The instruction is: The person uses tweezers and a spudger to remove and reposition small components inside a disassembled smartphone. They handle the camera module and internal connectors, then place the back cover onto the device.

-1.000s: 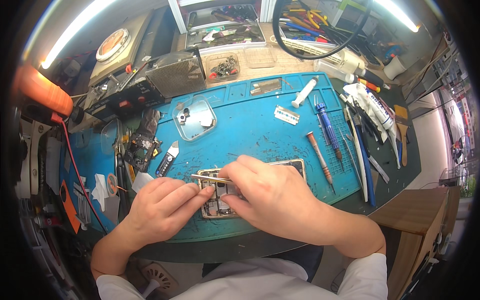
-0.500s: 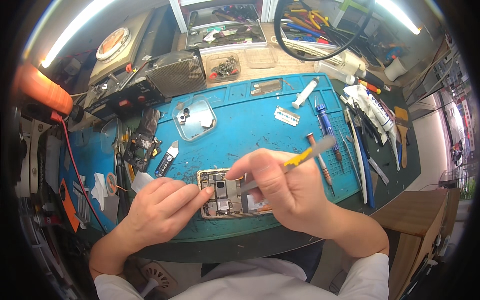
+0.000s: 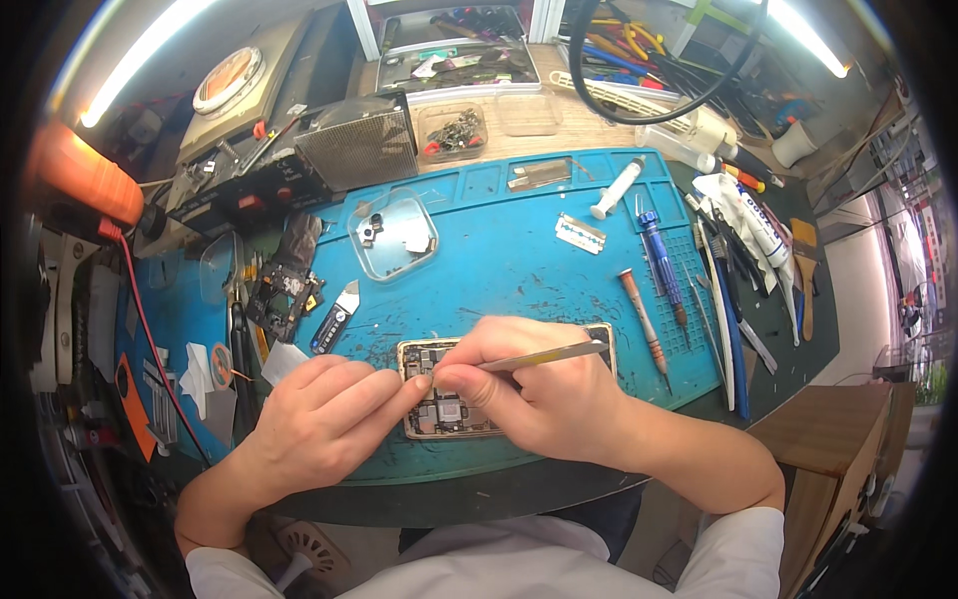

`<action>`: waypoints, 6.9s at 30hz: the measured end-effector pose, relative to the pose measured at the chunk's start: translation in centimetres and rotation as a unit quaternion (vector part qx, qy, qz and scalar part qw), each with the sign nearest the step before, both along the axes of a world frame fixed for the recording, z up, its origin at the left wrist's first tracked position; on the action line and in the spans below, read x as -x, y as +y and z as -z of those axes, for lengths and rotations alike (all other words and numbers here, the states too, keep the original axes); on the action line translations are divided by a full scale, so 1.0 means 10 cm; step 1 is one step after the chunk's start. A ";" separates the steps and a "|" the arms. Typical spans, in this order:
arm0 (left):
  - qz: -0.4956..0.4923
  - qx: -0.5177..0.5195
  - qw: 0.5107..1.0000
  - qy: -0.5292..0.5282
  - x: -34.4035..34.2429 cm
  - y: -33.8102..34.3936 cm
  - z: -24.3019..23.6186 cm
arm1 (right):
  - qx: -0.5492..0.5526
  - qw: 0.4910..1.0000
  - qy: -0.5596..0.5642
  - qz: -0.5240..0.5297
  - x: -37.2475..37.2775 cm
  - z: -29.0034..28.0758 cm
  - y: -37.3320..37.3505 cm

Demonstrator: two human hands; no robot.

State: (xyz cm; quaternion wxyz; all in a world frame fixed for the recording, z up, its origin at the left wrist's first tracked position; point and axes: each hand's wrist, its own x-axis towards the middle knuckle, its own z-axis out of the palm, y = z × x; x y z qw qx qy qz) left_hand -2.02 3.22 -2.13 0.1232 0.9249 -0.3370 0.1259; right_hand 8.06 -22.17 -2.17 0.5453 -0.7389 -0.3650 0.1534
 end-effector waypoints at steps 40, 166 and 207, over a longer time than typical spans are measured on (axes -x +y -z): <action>-0.008 -0.020 0.999 -0.024 0.00 -0.04 0.01 | -0.132 0.941 0.299 0.091 -0.10 -0.02 -0.02; -0.201 0.585 0.742 0.260 -0.87 -0.07 0.06 | -0.136 0.981 0.083 0.106 -0.70 0.21 0.62; -0.170 0.639 0.647 0.379 -0.51 0.10 -0.31 | -0.133 0.985 -0.097 0.053 -0.32 -0.16 0.51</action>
